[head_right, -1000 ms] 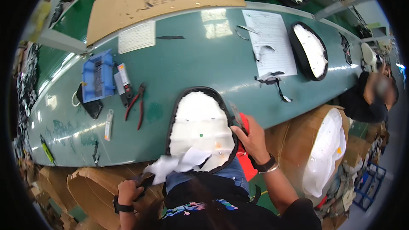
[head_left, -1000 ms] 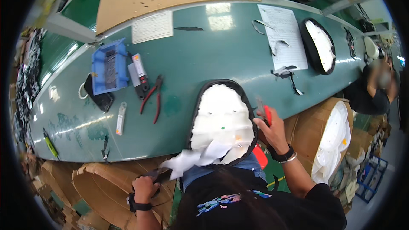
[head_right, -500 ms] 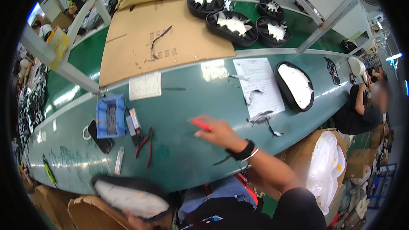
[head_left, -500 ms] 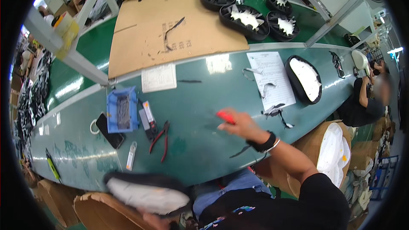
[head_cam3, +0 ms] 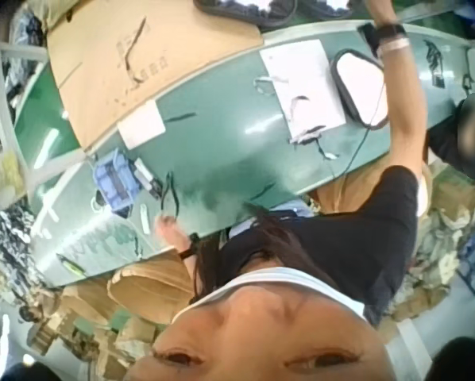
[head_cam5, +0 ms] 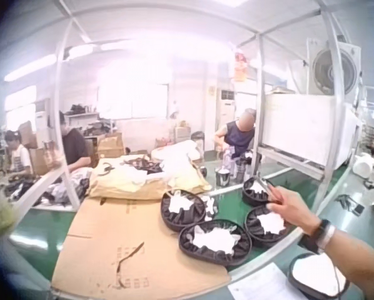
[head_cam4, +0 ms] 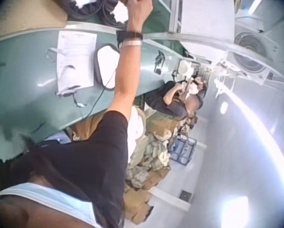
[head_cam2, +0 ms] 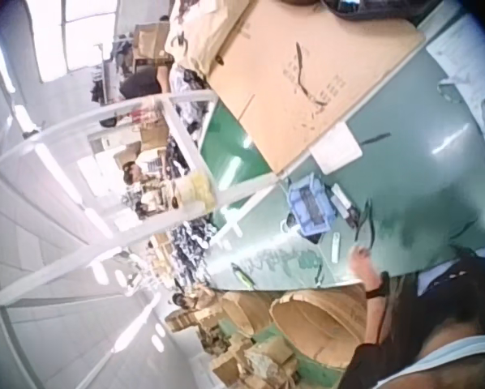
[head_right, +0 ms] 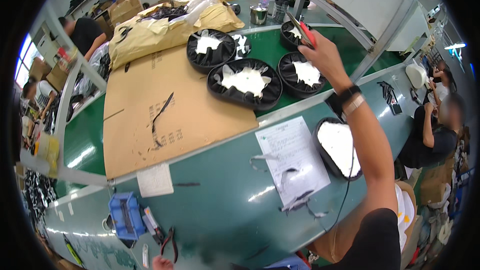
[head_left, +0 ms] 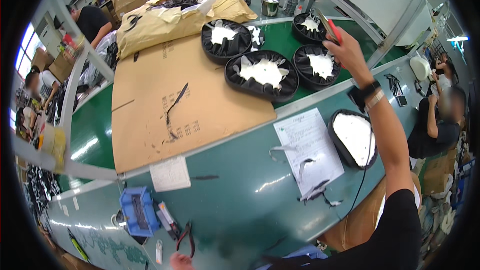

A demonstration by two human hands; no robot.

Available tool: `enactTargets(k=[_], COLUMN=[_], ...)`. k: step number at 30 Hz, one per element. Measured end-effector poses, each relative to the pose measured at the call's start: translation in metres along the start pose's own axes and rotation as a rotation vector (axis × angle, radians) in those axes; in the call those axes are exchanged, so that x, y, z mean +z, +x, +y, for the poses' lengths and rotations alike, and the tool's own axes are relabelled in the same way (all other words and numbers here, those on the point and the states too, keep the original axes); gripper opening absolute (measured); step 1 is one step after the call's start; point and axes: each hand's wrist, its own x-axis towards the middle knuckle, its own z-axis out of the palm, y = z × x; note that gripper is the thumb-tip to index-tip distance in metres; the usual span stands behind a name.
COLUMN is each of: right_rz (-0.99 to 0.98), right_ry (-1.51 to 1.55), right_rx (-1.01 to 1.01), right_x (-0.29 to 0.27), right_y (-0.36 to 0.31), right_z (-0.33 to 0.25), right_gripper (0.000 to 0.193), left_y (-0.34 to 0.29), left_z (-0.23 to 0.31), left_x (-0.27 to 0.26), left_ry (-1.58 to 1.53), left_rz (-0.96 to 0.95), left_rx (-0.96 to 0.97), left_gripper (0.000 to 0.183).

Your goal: Trimming excess fabric and padding from newly assembled bicycle seats using a utility knife and pliers.

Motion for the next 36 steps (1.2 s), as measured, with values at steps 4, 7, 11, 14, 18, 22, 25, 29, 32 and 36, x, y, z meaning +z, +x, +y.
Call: enactTargets(k=[4,7,11,14,18,22,25,29,32,36], right_rz=[-0.1,-0.086,-0.062,-0.108,-0.189,-0.324,-0.23,-0.213,0.013,0.189], right_ry=[0.504,0.131,0.145,0.433,0.527,0.45,0.726,0.8,0.625,0.39], right_rx=[0.284,0.311,0.373,0.448,0.167,0.271,0.356,0.393,0.171,-0.045], right_x=[0.097,0.175,0.24,0.281,0.295,0.344,0.347,0.283,0.206,0.107], right_y=[0.103,0.147,0.199,0.227,0.283,0.28,0.273,0.272,0.239,0.144], right_z=[0.071,0.105,0.137,0.169,0.197,0.222,0.227,0.213,0.167,0.06], right_gripper=[0.022,0.027,0.037,0.049,0.053,0.05,0.035,0.017,0.021,0.029], left_y=[0.021,0.016,0.011,0.012,0.009,0.03,0.039,0.036,0.033,0.033], left_z=[0.047,0.091,0.051,0.046,0.036,0.064,0.071,0.087,0.104,0.091], left_x=[0.147,0.209,0.23,0.231,0.248,0.238,0.24,0.24,0.237,0.239], left_ry=[0.361,0.646,0.984,1.09,1.102,0.805,0.93,1.135,1.219,1.07], left_rz=[-0.228,-0.249,-0.211,-0.187,0.08,-0.173,-0.2,-0.318,-0.375,-0.344], left_rx=[0.112,0.228,0.249,0.282,0.375,-0.132,-0.088,0.022,0.1,0.033], left_gripper=[0.046,0.058,0.071,0.074,0.067,0.07,0.072,0.075,0.077,0.072])
